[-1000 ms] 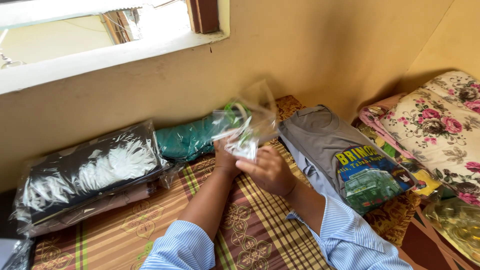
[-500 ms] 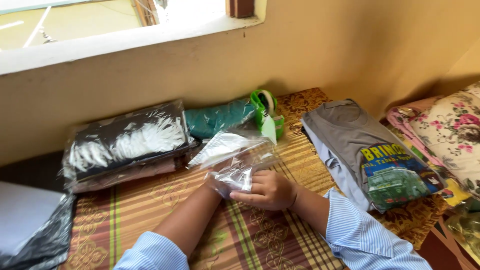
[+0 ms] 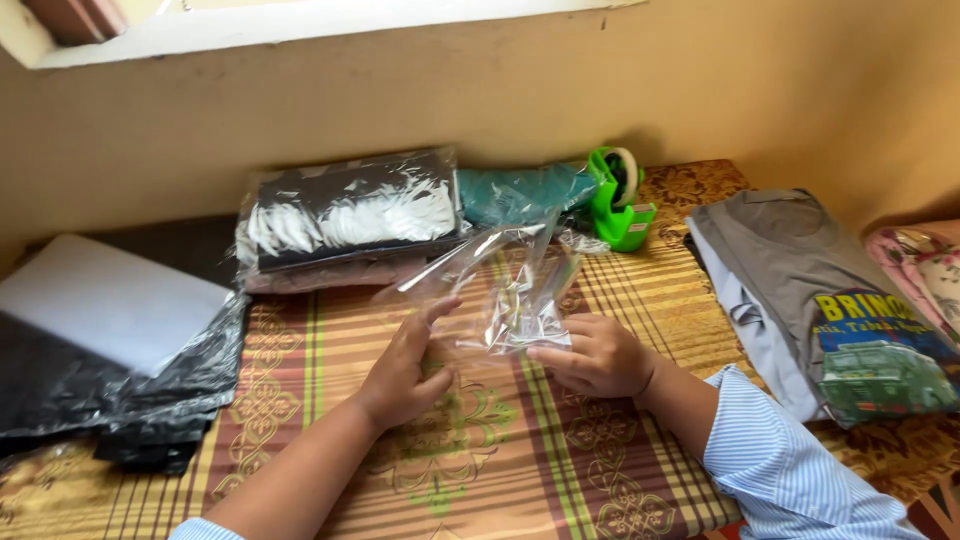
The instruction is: Packing folded t-shirts into clear plastic bags and sealing them with tape.
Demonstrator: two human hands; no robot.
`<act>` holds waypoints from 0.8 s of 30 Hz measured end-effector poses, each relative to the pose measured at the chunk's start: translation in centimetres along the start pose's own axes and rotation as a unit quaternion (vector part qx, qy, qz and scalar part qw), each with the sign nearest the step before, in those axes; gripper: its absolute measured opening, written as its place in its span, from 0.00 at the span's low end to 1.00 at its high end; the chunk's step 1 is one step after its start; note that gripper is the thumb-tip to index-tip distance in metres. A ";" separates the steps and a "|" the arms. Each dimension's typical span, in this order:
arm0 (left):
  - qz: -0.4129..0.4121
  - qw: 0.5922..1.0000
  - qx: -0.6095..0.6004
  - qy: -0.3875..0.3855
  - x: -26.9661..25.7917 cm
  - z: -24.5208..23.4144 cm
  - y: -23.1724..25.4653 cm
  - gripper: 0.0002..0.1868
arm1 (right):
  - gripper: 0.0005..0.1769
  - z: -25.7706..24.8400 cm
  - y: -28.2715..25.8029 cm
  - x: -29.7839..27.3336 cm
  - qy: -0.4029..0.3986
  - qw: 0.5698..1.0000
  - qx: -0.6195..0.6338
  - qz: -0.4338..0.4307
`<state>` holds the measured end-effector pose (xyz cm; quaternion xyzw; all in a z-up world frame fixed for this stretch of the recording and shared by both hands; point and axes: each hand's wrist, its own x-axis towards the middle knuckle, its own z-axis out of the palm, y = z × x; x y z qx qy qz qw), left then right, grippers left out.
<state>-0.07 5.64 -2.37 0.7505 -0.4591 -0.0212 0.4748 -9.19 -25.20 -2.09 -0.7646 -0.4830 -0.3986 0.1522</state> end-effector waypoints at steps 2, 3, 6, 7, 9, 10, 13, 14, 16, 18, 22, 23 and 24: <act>-0.016 0.996 -0.087 -0.008 -1.4 -1.2 1.1 0.51 | 0.18 -0.6 -1.0 2.1 -0.016 1.000 0.011 0.000; -0.028 0.984 -0.174 -0.017 -2.1 -1.7 1.7 0.51 | 0.19 -0.9 -1.4 3.0 -0.032 0.999 0.017 0.002; -0.090 0.940 -0.328 0.022 -3.1 -1.6 1.9 0.44 | 0.15 0.6 -2.6 3.8 -0.038 0.998 0.018 -0.048; -0.093 0.940 -0.328 0.023 -3.2 -1.2 1.8 0.44 | 0.15 1.2 -2.8 3.4 -0.038 0.998 0.021 -0.047; -0.103 0.909 -0.379 0.141 -3.0 -0.4 1.7 0.28 | 0.16 2.0 -3.1 2.7 -0.042 0.997 0.033 -0.056; -0.103 0.908 -0.380 0.141 -2.7 -0.8 1.6 0.28 | 0.16 2.0 -3.0 2.6 -0.043 0.997 0.034 -0.056; -0.138 0.921 -0.324 0.165 -2.2 -1.5 0.7 0.15 | 0.15 1.7 -2.2 1.6 -0.010 0.999 0.042 -0.027; -0.150 0.916 -0.328 0.174 -2.5 -1.3 -0.2 0.18 | 0.14 1.4 -1.9 0.6 0.010 0.998 0.049 0.026; -0.165 0.910 -0.332 0.184 -2.7 -1.5 -0.5 0.23 | 0.14 1.2 -0.9 -1.6 0.030 0.995 0.058 0.078; -0.167 0.913 -0.333 0.164 -2.6 -1.9 0.6 0.29 | 0.42 1.0 0.2 -4.0 0.042 0.956 0.149 0.251; -0.196 0.888 -0.383 0.165 -2.7 -1.5 -0.1 0.23 | 0.20 -1.4 0.4 0.6 0.028 0.953 0.105 0.282; -0.189 0.884 -0.395 0.162 -2.8 -1.2 -0.7 0.26 | 0.25 -1.6 0.5 1.1 -0.056 0.951 0.058 0.297; -0.182 0.881 -0.407 0.159 -3.0 -1.0 -1.3 0.30 | 0.35 -1.6 0.7 1.6 -0.139 0.941 0.011 0.309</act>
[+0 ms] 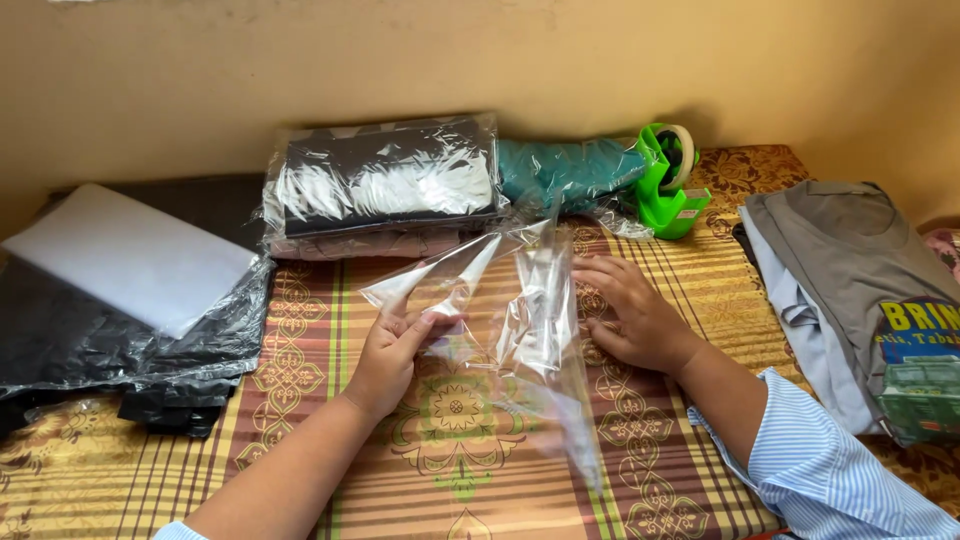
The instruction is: Packing folded t-shirts into clear plastic bags and sealing them with tape.
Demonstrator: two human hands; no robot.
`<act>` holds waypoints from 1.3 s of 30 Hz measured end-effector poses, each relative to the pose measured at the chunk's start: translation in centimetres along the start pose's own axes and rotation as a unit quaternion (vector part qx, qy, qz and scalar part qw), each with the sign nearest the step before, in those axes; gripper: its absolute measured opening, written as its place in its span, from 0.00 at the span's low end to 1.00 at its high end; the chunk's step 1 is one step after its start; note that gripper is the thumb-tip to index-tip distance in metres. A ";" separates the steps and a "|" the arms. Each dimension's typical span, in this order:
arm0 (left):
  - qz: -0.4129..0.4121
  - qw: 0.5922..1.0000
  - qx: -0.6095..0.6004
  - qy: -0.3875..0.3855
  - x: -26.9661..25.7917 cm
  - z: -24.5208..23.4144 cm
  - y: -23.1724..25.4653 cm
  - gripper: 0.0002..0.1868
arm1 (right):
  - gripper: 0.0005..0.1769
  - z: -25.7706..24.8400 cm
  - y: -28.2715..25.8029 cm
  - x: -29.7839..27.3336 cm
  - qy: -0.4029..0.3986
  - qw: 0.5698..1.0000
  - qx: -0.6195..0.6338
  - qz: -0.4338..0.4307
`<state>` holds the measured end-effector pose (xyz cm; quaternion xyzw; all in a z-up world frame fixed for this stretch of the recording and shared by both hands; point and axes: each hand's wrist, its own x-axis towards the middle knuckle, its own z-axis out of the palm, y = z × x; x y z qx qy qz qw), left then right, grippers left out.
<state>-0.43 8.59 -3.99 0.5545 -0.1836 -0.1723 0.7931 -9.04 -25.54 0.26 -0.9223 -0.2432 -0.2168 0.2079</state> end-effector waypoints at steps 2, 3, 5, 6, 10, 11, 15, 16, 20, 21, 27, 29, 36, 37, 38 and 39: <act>-0.013 1.000 0.004 -0.017 -0.1 0.5 1.1 0.32 | 0.41 -0.5 -1.1 0.6 -0.044 0.997 0.018 0.054; -0.025 0.999 0.008 -0.036 -0.2 0.8 1.6 0.33 | 0.46 -0.7 -1.6 0.9 -0.087 0.990 0.035 0.107; -0.019 0.997 -0.015 -0.068 -0.4 1.0 1.4 0.38 | 0.48 0.1 -1.8 0.9 -0.085 0.991 0.044 0.095; -0.010 0.994 -0.039 -0.101 -0.3 1.3 1.3 0.42 | 0.49 0.3 -1.8 1.1 -0.082 0.992 0.049 0.081; -0.004 0.994 0.016 -0.104 -0.4 0.6 -0.5 0.47 | 0.22 2.2 0.6 0.2 0.079 0.994 -0.008 -0.070; 0.003 0.994 -0.013 -0.106 -0.5 0.9 0.1 0.48 | 0.16 1.6 0.2 0.2 0.120 0.990 -0.005 -0.069; 0.047 0.994 -0.006 -0.099 -0.5 1.5 2.5 0.49 | 0.08 0.3 1.1 -0.6 0.249 0.964 0.005 -0.098; 0.047 0.994 -0.006 -0.099 -0.5 1.2 2.2 0.49 | 0.08 -0.5 0.5 -0.4 0.249 0.964 0.006 -0.098; 0.048 0.994 -0.032 -0.093 -0.3 0.6 1.2 0.51 | 0.09 -2.4 -1.0 0.2 0.368 0.925 -0.039 -0.085; 0.043 0.994 -0.043 -0.091 -0.3 0.7 0.9 0.51 | 0.15 -2.6 -1.1 0.3 0.386 0.918 -0.059 -0.074; -0.007 0.999 -0.030 -0.031 -0.1 0.6 1.4 0.44 | 0.23 -2.8 -0.7 -0.1 0.289 0.947 -0.135 -0.036; 0.008 0.999 -0.007 -0.030 -0.5 1.2 2.5 0.48 | 0.21 -1.4 1.6 -1.4 0.272 0.946 -0.165 -0.062; 0.267 0.949 0.148 -0.075 -0.8 1.1 4.2 0.54 | 0.23 -0.5 0.5 -0.8 0.115 0.976 -0.144 -0.112; 0.268 0.949 0.147 -0.074 -0.3 -0.4 3.1 0.54 | 0.23 -0.6 0.2 -0.8 0.115 0.976 -0.145 -0.114; 0.350 0.905 0.227 -0.084 0.1 -2.0 2.0 0.51 | 0.26 -0.5 -0.2 -0.7 0.060 0.984 -0.151 -0.076; 0.427 0.847 0.304 -0.092 0.5 -3.6 0.9 0.49 | 0.30 -0.4 -0.5 -0.7 0.005 0.987 -0.157 -0.037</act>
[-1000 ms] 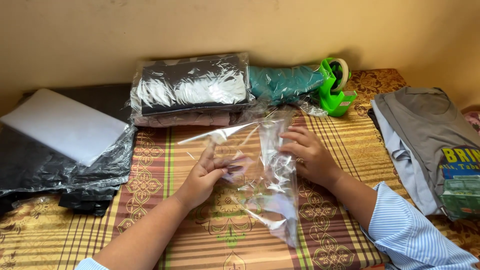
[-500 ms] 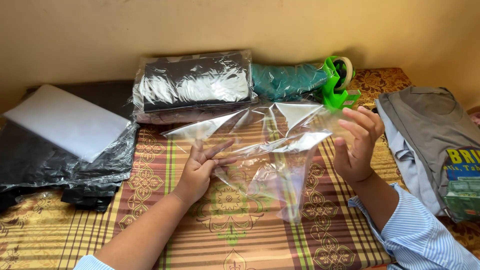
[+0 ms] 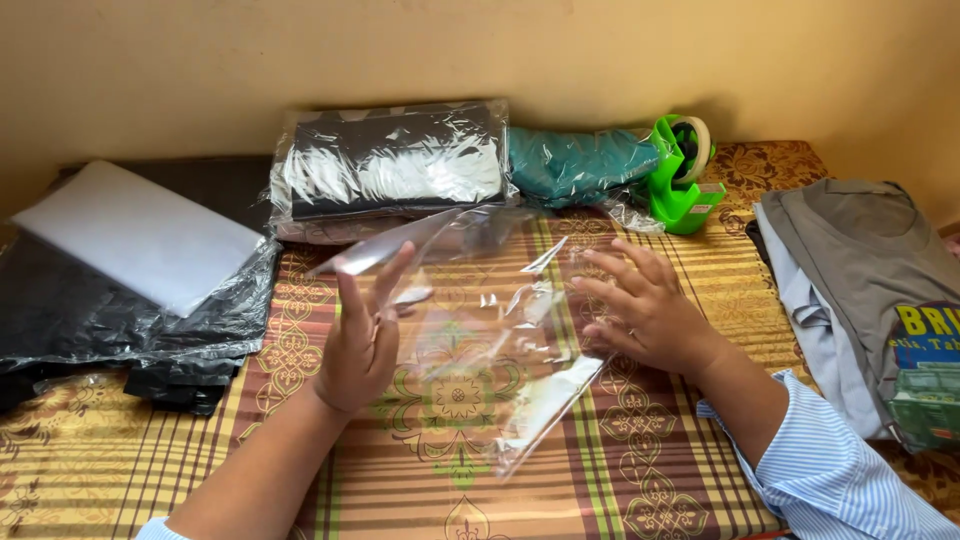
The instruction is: Packing folded t-shirts into clear plastic bags and sealing them with tape.
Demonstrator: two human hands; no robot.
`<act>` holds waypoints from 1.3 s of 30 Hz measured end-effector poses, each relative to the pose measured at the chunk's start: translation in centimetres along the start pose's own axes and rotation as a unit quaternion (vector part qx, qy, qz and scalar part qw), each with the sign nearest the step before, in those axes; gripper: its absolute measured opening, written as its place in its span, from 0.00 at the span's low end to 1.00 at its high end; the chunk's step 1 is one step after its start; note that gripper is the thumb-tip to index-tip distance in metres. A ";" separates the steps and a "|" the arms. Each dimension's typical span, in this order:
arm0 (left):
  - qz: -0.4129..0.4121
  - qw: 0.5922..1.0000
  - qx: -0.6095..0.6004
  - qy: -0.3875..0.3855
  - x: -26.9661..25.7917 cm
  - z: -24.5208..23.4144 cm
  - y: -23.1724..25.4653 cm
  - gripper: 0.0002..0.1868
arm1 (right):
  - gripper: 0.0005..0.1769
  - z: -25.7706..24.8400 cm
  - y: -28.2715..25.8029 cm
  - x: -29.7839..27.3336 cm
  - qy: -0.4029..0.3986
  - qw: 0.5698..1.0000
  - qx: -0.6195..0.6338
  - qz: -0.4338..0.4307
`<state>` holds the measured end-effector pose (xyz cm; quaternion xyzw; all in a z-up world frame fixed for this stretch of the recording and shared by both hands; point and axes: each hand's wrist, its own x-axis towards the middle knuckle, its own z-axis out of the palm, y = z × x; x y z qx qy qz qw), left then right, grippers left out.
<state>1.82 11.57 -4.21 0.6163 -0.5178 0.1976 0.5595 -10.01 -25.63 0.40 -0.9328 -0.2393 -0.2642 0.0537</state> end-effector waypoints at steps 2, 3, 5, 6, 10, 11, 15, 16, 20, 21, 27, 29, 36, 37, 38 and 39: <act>0.027 0.997 0.068 -0.013 0.1 -1.6 1.1 0.48 | 0.32 -0.2 -0.4 0.4 -0.123 0.991 0.023 0.043; 0.053 0.989 0.132 -0.028 0.1 -2.4 1.7 0.47 | 0.35 -0.2 -0.6 0.5 -0.245 0.965 0.045 0.089; 0.009 0.989 0.148 -0.020 -0.5 -3.6 1.8 0.50 | 0.35 -0.2 -0.6 0.6 -0.254 0.962 0.058 0.083; -0.034 0.986 0.162 -0.012 -0.8 -4.2 1.9 0.53 | 0.34 -0.2 -0.6 0.6 -0.261 0.960 0.069 0.079; -0.268 0.950 0.089 0.130 1.5 -4.3 6.7 0.66 | 0.35 -0.4 -1.1 1.0 -0.268 0.957 0.083 0.081; -0.284 0.937 0.062 0.193 0.8 -4.5 5.9 0.66 | 0.36 -0.4 -1.2 1.1 -0.271 0.955 0.078 0.088; -0.309 0.889 0.076 0.328 -3.2 -5.7 0.8 0.66 | 0.41 -0.3 -1.1 1.4 -0.211 0.959 0.074 0.171; -0.309 0.889 0.076 0.328 -1.9 -5.5 2.6 0.66 | 0.41 0.0 -0.6 1.1 -0.211 0.959 0.074 0.171; -0.131 0.928 0.332 0.111 1.6 -4.2 6.3 0.41 | 0.43 0.7 1.5 0.0 -0.159 0.942 0.053 0.291; -0.080 0.949 0.302 0.034 1.9 -3.8 6.5 0.27 | 0.47 0.8 2.2 -0.3 -0.190 0.916 0.050 0.350; -0.252 0.829 0.282 -0.411 1.8 -1.1 6.5 0.44 | 0.16 2.9 3.2 -1.9 -0.009 0.947 0.172 0.271; -0.247 0.824 0.298 -0.414 1.4 -1.1 6.3 0.45 | 0.12 2.7 3.5 -1.8 0.034 0.944 0.224 0.242; -0.245 0.818 0.311 -0.418 1.6 -1.6 6.4 0.44 | 0.08 -1.4 2.0 -0.7 0.040 0.858 0.460 0.223; -0.244 0.817 0.311 -0.419 1.9 -1.8 6.6 0.44 | 0.08 -1.7 2.0 -0.4 0.041 0.858 0.460 0.224; -0.256 0.811 0.305 -0.429 2.1 -1.9 6.7 0.44 | 0.27 -2.1 2.1 -0.1 -0.015 0.859 0.460 0.226; -0.268 0.804 0.297 -0.439 2.4 -1.9 6.9 0.44 | 0.49 -2.6 2.2 0.1 -0.071 0.857 0.457 0.228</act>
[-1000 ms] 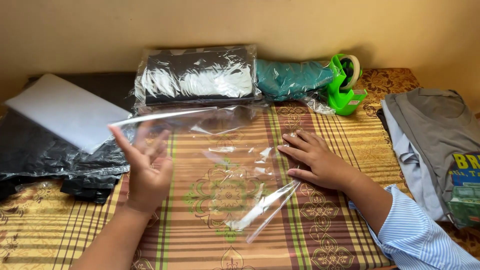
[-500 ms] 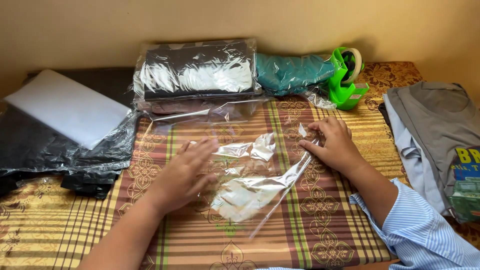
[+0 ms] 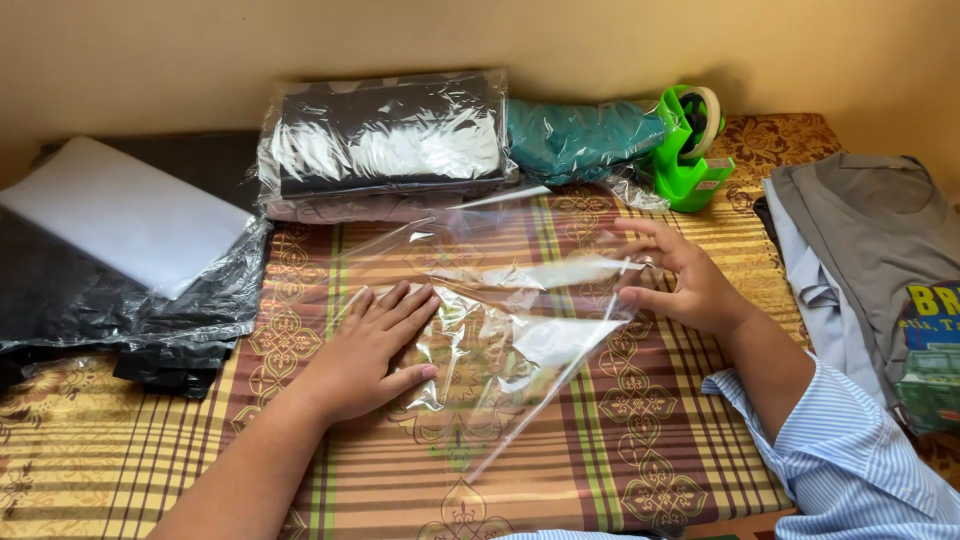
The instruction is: Packing folded t-shirts into clear plastic bags and sealing them with tape.
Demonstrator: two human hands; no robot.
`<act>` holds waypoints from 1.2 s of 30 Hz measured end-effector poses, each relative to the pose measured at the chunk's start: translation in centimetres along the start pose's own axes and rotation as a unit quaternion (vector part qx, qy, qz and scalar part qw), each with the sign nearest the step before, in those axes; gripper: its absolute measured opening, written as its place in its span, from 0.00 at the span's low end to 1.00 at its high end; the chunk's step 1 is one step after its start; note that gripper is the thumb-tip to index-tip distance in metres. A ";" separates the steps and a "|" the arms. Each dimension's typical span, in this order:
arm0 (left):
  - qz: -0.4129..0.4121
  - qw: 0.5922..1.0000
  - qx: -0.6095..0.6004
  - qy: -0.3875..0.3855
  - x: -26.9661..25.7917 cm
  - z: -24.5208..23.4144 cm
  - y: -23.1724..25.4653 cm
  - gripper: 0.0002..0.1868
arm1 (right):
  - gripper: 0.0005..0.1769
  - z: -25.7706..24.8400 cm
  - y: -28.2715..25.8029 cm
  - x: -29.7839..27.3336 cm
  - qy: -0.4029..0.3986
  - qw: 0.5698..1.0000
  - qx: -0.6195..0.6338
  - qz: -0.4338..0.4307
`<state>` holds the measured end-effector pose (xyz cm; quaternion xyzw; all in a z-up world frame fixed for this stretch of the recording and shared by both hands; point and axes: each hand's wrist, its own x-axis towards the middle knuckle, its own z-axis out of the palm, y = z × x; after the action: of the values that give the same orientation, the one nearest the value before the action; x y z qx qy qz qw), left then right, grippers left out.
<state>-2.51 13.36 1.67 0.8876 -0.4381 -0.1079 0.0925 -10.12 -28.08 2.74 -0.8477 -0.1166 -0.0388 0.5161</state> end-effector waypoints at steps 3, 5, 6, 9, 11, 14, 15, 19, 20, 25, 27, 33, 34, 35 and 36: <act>-0.010 1.000 -0.012 -0.007 0.0 -0.1 -0.4 0.44 | 0.54 -1.1 1.1 -0.3 -0.055 0.998 0.020 0.020; -0.018 1.000 -0.009 -0.008 0.0 0.0 -0.8 0.44 | 0.47 -1.9 1.1 -0.5 -0.063 0.996 0.058 0.007; -0.028 1.000 -0.006 -0.011 0.0 0.0 -1.0 0.45 | 0.40 -2.2 1.1 -0.7 -0.071 0.993 0.099 -0.005; -0.037 0.999 -0.017 -0.010 -0.1 -0.1 -1.4 0.45 | 0.38 -2.5 2.0 -0.4 -0.092 0.925 0.350 -0.119; -0.039 0.999 -0.022 -0.013 -0.1 -0.3 -1.2 0.45 | 0.50 -2.3 0.7 -0.1 -0.130 0.936 0.317 -0.084; -0.042 0.999 -0.022 -0.014 0.0 -0.3 -1.2 0.45 | 0.60 -2.1 -0.2 -0.3 -0.161 0.970 0.183 0.008; -0.043 0.999 -0.019 -0.012 0.0 -0.2 -1.3 0.45 | 0.59 -2.0 -0.4 -0.4 -0.154 0.982 0.082 0.067; -0.045 0.999 -0.010 -0.006 0.0 0.0 -1.5 0.44 | 0.44 -2.7 1.9 -1.2 -0.158 0.975 0.142 0.059; -0.041 0.999 -0.008 -0.007 0.0 0.0 -1.5 0.44 | 0.41 -3.4 4.3 -1.3 -0.122 0.961 0.246 0.018; -0.048 0.999 -0.015 -0.008 -0.1 -0.3 -1.2 0.44 | 0.51 -1.6 -0.6 0.0 -0.167 0.900 0.393 -0.090; -0.051 0.999 -0.015 -0.007 -0.1 -0.1 -1.3 0.44 | 0.72 -0.5 -1.7 0.1 -0.187 0.936 0.292 -0.062; -0.079 0.997 -0.014 -0.006 -0.1 0.4 -1.9 0.45 | 0.44 -2.2 2.1 0.0 -0.018 0.891 0.449 -0.059; -0.077 0.997 -0.014 -0.005 -0.1 0.3 -1.9 0.45 | 0.44 -2.3 2.5 0.1 -0.017 0.892 0.448 -0.059; -0.085 0.996 -0.012 0.000 -0.1 0.1 -1.9 0.45 | 0.42 -2.4 2.8 0.2 0.040 0.902 0.431 -0.004; -0.091 0.996 -0.010 0.004 -0.1 0.0 -1.9 0.45 | 0.42 -2.5 3.2 0.1 0.098 0.905 0.412 0.052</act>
<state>-1.17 14.59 1.25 0.9233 -0.3538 -0.1167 0.0932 -9.10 -31.67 1.10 -0.5566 -0.0266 -0.0428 0.8292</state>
